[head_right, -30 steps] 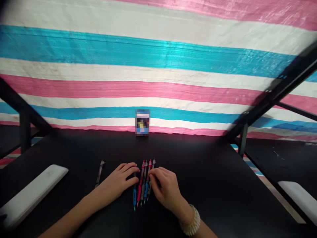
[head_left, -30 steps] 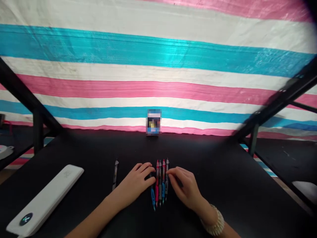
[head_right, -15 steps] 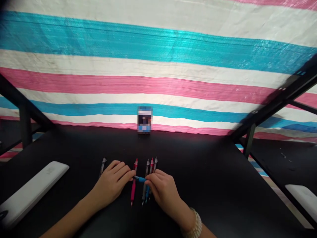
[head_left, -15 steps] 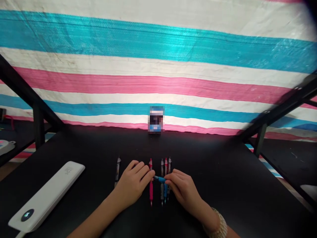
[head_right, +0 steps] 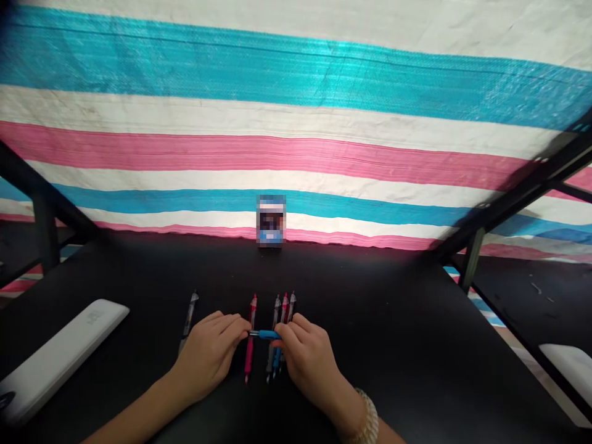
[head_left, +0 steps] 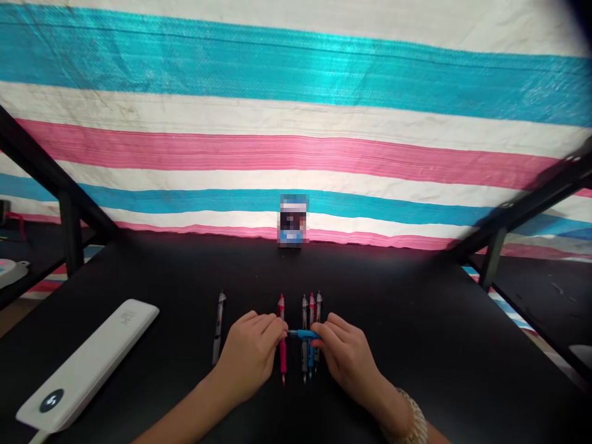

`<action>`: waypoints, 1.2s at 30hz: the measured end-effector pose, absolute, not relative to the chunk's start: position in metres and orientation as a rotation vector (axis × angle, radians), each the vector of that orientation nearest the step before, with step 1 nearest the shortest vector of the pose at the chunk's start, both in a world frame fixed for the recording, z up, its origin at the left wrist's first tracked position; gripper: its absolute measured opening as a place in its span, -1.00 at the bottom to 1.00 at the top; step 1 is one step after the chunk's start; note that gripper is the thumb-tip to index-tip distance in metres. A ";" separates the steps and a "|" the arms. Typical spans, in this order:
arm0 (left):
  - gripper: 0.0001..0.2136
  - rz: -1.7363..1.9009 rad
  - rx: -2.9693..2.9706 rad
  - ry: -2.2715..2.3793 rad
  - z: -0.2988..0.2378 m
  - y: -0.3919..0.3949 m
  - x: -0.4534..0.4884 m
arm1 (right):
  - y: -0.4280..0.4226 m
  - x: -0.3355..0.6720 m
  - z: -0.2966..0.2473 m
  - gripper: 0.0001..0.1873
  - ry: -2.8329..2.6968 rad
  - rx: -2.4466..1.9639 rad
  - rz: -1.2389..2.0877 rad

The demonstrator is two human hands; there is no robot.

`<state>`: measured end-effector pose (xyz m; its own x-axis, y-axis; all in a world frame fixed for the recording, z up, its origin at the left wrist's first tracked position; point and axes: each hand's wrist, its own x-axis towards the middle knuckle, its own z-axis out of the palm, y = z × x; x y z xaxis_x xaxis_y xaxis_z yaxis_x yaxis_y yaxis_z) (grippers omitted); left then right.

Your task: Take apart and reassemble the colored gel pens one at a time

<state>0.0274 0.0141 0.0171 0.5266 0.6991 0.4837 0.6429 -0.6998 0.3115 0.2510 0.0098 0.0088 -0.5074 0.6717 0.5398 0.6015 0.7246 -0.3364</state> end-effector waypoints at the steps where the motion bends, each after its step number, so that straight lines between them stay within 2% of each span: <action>1: -0.75 0.883 2.629 1.184 0.018 0.013 0.027 | 0.010 0.251 0.008 -0.77 -2.266 -0.950 0.121; 10: -0.70 0.768 2.438 1.233 0.019 0.010 0.025 | 0.010 0.250 0.001 -0.78 -2.259 -0.884 0.129; 14: -0.80 0.938 2.284 1.273 0.021 0.013 0.020 | 0.014 0.258 0.003 -0.82 -2.128 -0.906 0.164; 17: -0.74 1.066 2.049 1.399 0.021 0.016 0.016 | 0.018 0.268 0.003 -0.82 -1.938 -1.023 0.143; 23: -0.74 0.569 2.136 1.537 0.010 0.015 0.022 | 0.019 0.275 0.005 -0.79 -1.717 -1.161 0.133; 27: -0.69 0.548 2.213 1.415 0.004 0.013 0.029 | 0.019 0.274 0.006 -0.80 -1.705 -1.151 0.144; 32: -0.84 0.606 2.295 1.253 0.003 0.010 0.034 | 0.017 0.275 0.008 -0.80 -1.694 -1.160 0.168; 36: -0.85 0.628 2.342 1.176 0.004 0.009 0.036 | 0.016 0.274 0.011 -0.80 -1.690 -1.166 0.175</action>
